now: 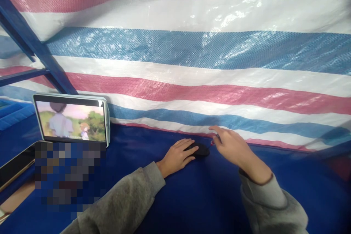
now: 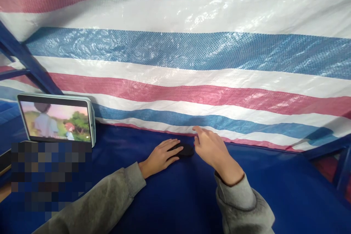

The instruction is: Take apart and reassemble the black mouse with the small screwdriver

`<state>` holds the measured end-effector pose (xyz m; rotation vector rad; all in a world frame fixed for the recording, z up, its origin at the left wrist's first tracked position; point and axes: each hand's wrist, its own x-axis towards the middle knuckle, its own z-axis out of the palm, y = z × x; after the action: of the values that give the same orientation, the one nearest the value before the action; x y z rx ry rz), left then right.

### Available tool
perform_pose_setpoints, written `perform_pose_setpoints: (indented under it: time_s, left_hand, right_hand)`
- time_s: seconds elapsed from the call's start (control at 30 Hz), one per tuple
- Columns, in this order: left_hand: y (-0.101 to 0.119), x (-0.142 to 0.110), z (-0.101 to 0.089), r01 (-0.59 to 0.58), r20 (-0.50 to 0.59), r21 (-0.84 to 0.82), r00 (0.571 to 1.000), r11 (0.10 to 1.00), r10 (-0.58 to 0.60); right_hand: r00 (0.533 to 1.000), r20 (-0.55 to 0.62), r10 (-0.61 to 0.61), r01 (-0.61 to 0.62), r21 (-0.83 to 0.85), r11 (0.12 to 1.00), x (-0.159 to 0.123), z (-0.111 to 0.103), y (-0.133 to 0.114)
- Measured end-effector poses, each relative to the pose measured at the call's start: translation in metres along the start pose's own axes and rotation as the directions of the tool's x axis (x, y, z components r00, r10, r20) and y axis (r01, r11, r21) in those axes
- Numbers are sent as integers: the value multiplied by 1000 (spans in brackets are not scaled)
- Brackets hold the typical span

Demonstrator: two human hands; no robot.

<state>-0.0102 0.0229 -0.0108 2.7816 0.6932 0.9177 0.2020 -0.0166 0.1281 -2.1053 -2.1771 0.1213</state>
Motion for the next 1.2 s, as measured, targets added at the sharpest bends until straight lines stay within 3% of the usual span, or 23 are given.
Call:
perform_pose_setpoints:
  time_s: [0.3,0.63,1.2]
  left_hand:
    - [1,0,0,-2,-11,-8,1000,1000,2]
    - [0,-1,1,-6,-4,13,1000,1000,6]
    - [-1,-1,2,-12,-6,8,1000,1000,12]
  right_hand:
    - [999,-30,-14,14,-1,1000,3,5,8]
    - [998,-16,55,-56,-30,998,0,0,4]
    - [999,-17,-47,47,-5,999,0,-2,2]
